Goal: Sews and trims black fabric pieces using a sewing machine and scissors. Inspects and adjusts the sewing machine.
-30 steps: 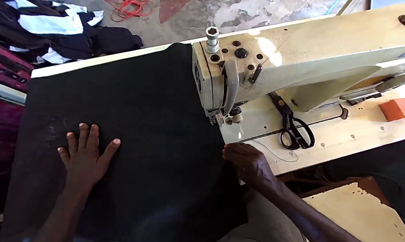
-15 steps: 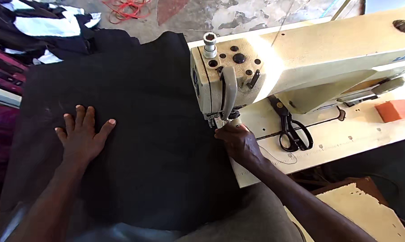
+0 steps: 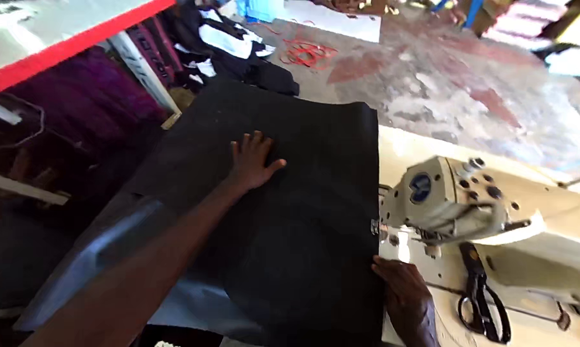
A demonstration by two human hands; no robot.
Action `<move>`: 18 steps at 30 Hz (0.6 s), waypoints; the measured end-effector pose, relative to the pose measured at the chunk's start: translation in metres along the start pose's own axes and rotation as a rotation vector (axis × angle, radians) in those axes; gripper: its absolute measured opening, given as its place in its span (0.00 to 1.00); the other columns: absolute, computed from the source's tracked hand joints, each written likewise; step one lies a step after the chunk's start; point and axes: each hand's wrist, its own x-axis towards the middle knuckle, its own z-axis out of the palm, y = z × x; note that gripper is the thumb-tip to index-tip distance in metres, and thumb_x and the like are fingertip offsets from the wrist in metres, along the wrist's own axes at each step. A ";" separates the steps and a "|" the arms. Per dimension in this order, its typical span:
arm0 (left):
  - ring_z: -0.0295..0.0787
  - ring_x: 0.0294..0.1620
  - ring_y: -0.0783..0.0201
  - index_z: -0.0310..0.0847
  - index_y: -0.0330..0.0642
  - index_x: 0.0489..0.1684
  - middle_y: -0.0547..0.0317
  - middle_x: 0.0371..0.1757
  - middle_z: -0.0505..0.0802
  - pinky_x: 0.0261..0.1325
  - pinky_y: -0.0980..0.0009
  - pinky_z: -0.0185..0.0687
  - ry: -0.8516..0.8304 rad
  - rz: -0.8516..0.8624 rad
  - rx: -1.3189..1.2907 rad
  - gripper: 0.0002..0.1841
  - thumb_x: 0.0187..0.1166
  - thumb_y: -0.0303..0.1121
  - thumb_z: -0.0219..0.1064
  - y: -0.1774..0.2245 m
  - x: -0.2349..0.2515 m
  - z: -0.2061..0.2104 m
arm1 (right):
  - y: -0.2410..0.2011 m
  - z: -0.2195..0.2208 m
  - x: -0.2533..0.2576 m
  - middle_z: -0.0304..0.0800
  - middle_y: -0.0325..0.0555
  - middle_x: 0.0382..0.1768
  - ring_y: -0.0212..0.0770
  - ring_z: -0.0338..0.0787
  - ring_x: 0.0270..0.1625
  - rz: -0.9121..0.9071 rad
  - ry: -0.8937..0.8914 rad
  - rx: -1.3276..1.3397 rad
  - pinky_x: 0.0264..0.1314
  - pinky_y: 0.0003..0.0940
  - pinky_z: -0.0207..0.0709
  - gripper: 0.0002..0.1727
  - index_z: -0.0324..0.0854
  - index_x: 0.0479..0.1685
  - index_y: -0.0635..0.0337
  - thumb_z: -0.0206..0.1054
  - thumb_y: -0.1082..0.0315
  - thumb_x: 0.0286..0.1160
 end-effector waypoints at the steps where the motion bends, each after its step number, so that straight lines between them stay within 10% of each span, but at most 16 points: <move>1: 0.43 0.95 0.34 0.63 0.47 0.90 0.42 0.94 0.59 0.88 0.24 0.32 -0.009 0.065 -0.031 0.47 0.78 0.73 0.52 0.024 0.000 0.007 | 0.001 0.000 0.001 0.96 0.40 0.57 0.41 0.91 0.62 -0.006 -0.001 0.006 0.67 0.42 0.82 0.20 0.96 0.48 0.50 0.54 0.72 0.77; 9: 0.55 0.92 0.41 0.78 0.53 0.81 0.52 0.85 0.77 0.88 0.35 0.52 -0.315 0.837 -0.076 0.26 0.83 0.42 0.69 0.201 0.080 0.061 | 0.002 0.002 0.004 0.96 0.39 0.56 0.38 0.90 0.63 -0.018 0.019 0.002 0.70 0.36 0.81 0.19 0.96 0.46 0.50 0.56 0.74 0.77; 12: 0.75 0.76 0.39 0.87 0.49 0.68 0.45 0.68 0.87 0.74 0.37 0.70 -0.423 1.081 0.171 0.23 0.76 0.45 0.76 0.224 0.121 0.053 | 0.001 0.003 0.004 0.96 0.38 0.56 0.39 0.89 0.63 -0.016 0.022 -0.011 0.70 0.35 0.81 0.19 0.96 0.46 0.50 0.57 0.75 0.77; 18: 0.79 0.68 0.44 0.92 0.49 0.51 0.51 0.58 0.89 0.65 0.42 0.71 -0.471 1.217 0.475 0.17 0.69 0.45 0.80 0.246 0.128 0.035 | 0.003 0.003 0.003 0.96 0.37 0.57 0.38 0.89 0.63 -0.024 0.018 -0.013 0.69 0.34 0.81 0.19 0.96 0.46 0.49 0.57 0.74 0.77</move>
